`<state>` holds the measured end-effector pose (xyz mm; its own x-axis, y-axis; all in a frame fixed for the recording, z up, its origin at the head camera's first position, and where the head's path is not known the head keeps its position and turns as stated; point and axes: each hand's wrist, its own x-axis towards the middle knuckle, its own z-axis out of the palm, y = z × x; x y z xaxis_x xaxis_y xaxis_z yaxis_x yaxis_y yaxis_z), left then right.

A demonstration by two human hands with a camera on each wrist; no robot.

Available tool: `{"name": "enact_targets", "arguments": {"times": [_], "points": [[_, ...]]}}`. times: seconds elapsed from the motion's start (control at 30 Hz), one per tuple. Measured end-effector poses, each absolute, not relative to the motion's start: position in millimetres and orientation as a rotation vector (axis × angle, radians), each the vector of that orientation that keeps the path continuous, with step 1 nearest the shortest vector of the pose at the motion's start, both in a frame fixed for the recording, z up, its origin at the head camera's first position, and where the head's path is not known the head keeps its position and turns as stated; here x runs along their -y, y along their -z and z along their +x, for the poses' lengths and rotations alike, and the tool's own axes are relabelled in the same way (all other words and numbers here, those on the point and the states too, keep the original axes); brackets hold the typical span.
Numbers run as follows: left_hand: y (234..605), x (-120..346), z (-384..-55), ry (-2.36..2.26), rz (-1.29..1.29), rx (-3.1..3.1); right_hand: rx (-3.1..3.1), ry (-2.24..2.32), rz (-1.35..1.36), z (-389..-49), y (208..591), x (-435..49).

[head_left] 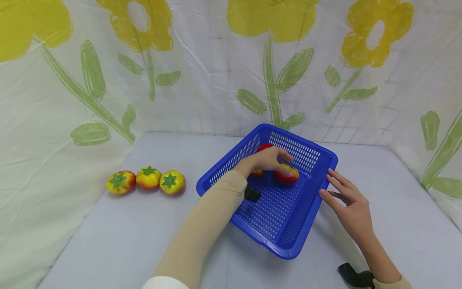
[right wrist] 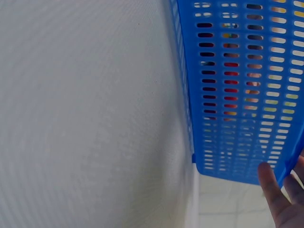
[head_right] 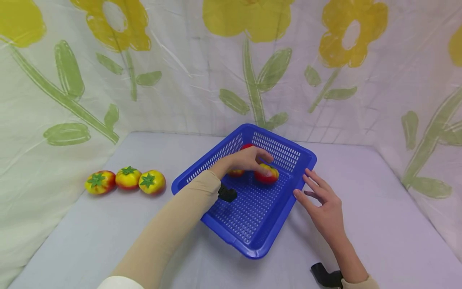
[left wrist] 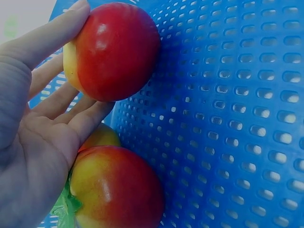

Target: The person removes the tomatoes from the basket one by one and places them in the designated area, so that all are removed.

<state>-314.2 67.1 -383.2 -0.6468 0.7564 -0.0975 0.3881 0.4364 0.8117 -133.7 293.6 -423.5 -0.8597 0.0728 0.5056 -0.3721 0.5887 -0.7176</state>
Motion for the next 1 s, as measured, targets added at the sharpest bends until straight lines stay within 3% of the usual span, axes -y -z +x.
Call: {"name": "enact_targets", "arguments": {"times": [1.0], "points": [[381.2, -66.8, -308.5, -1.008, 0.932, -2.282, 2.348, -1.199, 0.229, -133.5, 423.6, -293.3]]}}
